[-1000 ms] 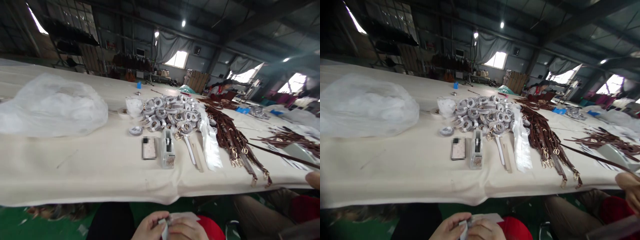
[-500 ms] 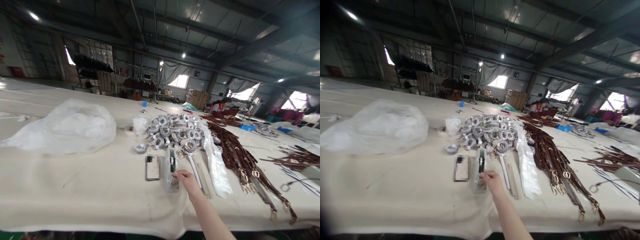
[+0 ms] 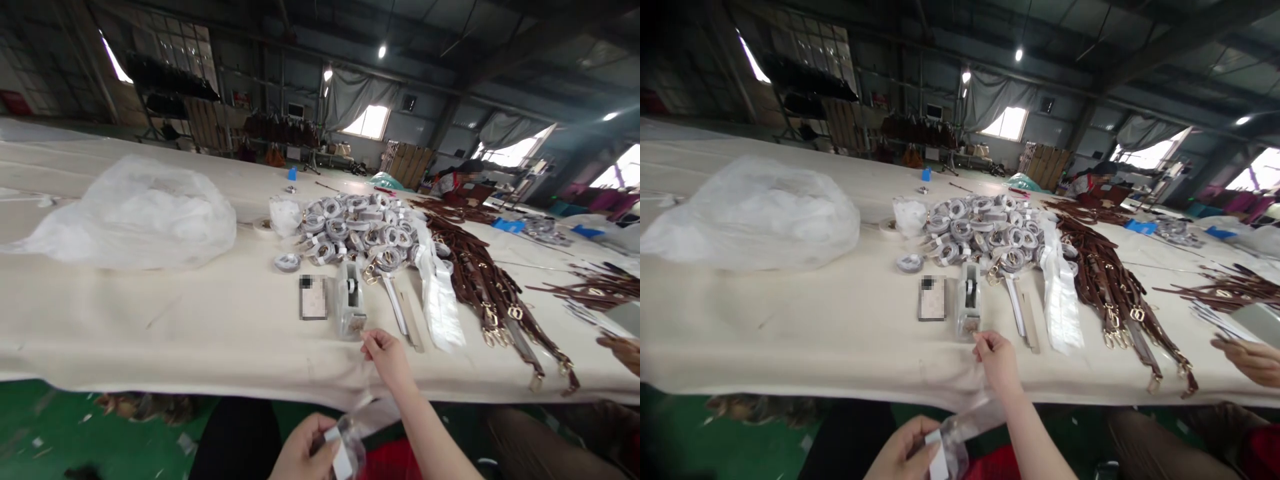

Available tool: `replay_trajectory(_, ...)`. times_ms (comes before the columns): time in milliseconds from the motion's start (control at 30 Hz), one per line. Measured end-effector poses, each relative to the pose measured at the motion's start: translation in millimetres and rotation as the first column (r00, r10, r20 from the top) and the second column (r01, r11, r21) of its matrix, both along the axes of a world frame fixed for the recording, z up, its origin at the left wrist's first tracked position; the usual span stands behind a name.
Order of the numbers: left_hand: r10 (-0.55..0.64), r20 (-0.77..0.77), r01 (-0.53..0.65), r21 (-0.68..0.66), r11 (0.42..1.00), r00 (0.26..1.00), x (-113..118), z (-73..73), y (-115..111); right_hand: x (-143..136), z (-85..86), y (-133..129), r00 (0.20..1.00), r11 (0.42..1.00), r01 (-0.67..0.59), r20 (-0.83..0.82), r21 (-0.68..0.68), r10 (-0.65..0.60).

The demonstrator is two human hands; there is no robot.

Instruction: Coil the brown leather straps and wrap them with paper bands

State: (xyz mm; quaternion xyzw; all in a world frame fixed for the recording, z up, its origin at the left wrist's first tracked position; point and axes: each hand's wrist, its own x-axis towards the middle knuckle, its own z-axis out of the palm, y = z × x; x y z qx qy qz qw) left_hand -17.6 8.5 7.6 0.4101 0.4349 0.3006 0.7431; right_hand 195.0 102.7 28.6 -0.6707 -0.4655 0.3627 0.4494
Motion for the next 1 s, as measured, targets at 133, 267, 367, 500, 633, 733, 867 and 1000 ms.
replay_trajectory(133,0.125,0.034,-0.125,-0.007,0.992,0.992,-1,16.7,7,17,4.7,-11,0.999,0.996,-0.010,0.030,-0.084,0.012)
replay_trajectory(267,0.183,-0.021,-0.183,-0.002,0.983,0.983,-1,30.5,17,7,26.0,-53,1.000,0.999,-0.019,-0.005,-0.025,0.019)
replay_trajectory(367,0.211,-0.046,-0.210,0.023,0.977,0.976,2,30.8,21,-17,35.7,-90,0.968,0.989,-0.148,-0.206,0.000,0.145)
replay_trajectory(500,0.199,-0.049,-0.196,0.060,0.979,0.979,5,31.1,22,-45,22.2,-116,0.867,0.954,-0.274,-0.460,-0.118,0.192)
replay_trajectory(633,0.187,-0.007,-0.186,0.072,0.980,0.982,7,38.0,22,-54,3.7,-117,0.839,0.938,-0.299,-0.517,-0.175,0.171)
replay_trajectory(733,0.199,0.005,-0.198,0.084,0.977,0.980,8,40.4,21,-56,-4.0,-114,0.832,0.926,-0.311,-0.531,-0.215,0.157)
replay_trajectory(867,0.201,0.014,-0.201,0.097,0.975,0.979,8,36.6,19,-59,-11.6,-110,0.836,0.916,-0.310,-0.531,-0.254,0.136)
replay_trajectory(1000,0.209,0.008,-0.209,0.105,0.972,0.978,9,30.1,17,-60,-17.5,-108,0.839,0.910,-0.329,-0.521,-0.255,0.157)
